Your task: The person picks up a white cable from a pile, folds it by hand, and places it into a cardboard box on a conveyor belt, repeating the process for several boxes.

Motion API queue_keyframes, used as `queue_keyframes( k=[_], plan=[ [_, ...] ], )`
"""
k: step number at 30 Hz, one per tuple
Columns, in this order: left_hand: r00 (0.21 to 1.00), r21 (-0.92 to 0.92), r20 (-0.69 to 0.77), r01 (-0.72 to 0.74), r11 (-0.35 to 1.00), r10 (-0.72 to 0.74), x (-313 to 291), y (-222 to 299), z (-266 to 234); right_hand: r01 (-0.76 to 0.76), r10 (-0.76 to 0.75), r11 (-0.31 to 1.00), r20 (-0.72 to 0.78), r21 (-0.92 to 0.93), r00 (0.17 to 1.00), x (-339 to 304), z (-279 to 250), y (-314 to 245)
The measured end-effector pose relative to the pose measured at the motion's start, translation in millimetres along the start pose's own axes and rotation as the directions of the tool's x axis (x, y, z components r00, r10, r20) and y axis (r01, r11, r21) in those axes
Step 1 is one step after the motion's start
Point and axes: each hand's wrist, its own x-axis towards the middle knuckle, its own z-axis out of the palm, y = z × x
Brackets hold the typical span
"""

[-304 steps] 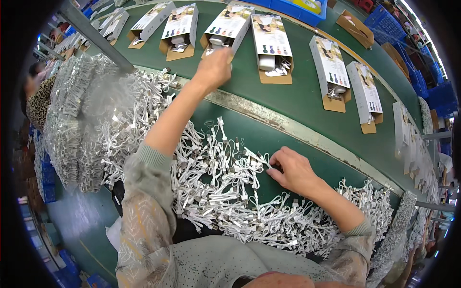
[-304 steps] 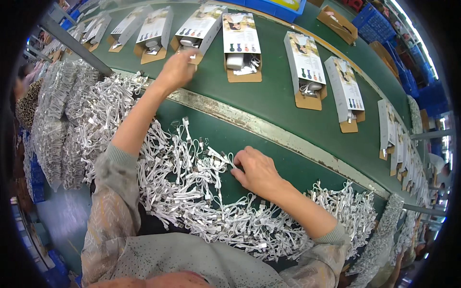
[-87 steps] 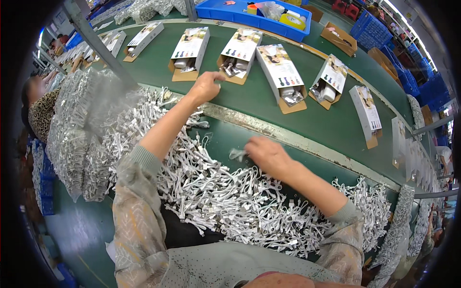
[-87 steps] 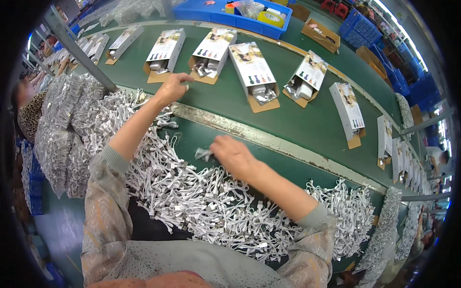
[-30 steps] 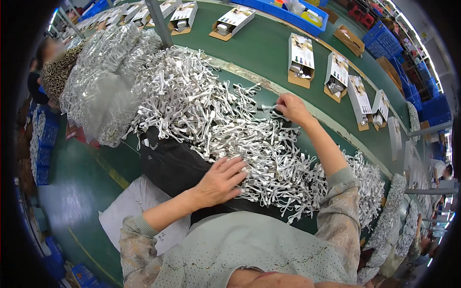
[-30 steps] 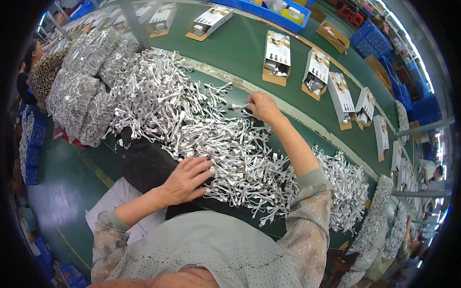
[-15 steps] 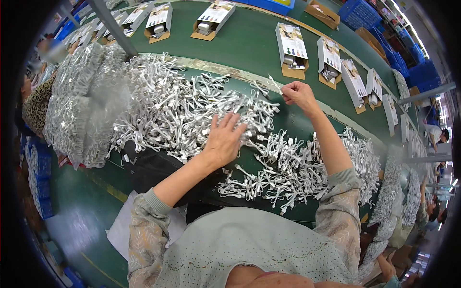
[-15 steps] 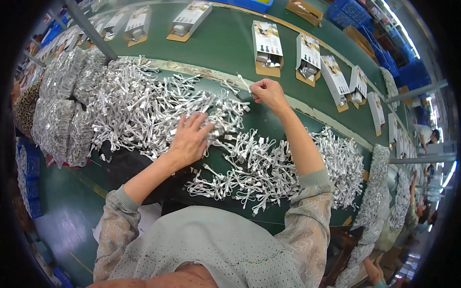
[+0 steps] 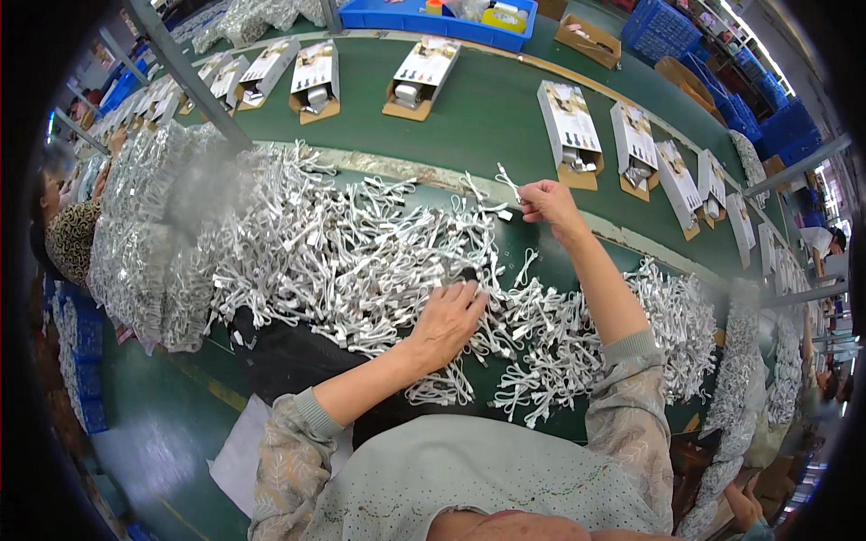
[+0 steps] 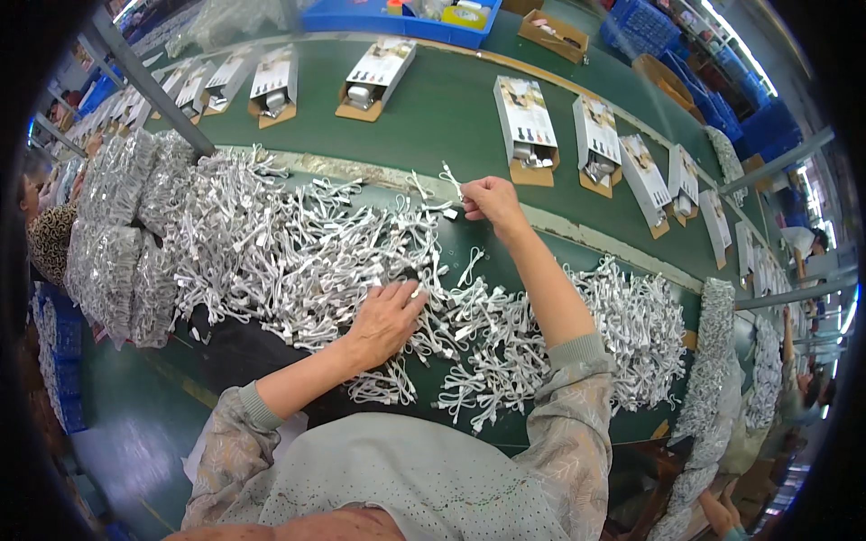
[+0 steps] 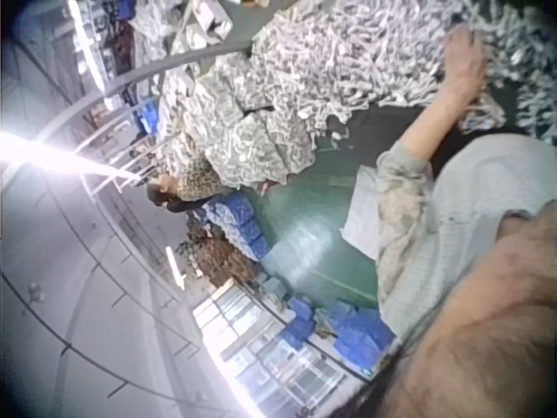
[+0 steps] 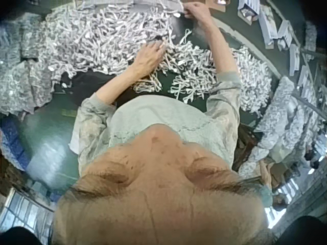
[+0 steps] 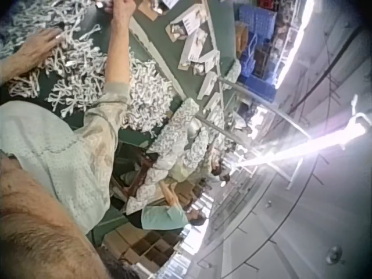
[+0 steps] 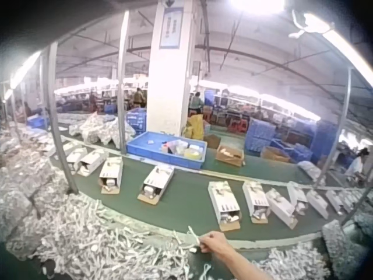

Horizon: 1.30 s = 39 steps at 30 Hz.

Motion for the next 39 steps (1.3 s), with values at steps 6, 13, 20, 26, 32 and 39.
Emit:
queue_keyframes(
  k=[6, 13, 20, 26, 32, 39],
  plan=[
    [0.997, -0.233, -0.083, -0.02, 0.972, 0.001, -4, -19, 1, -0.031, 0.012, 0.97, 0.078, 0.242, 0.997, 39, 47, -9],
    [0.984, -0.265, -0.172, -0.004, 0.964, -0.043, -14, -14, -29, -0.055, 0.083, 0.93, -0.063, 0.364, 0.995, 124, 111, -22],
    [0.973, -0.491, -0.105, 0.128, 0.862, -0.205, -15, -21, -35, 0.047, 0.086, 0.957, -0.436, 0.286, 0.896, 167, 93, -16],
    [0.81, -0.675, 0.056, 0.461, 0.576, -0.583, 25, -73, -76, 0.535, -0.738, 0.594, -0.143, -0.601, 0.659, 48, 36, 15],
    [0.585, -0.753, -0.264, 0.372, 0.543, -0.767, 126, -187, -58, 0.512, -0.776, 0.442, -0.028, -0.736, 0.63, 8, 2, 63],
    [0.129, -0.792, -0.276, 0.53, 0.301, -0.953, 198, -274, -10, 0.55, -0.805, 0.387, 0.019, -0.741, 0.593, 9, 16, 61]
  ],
)
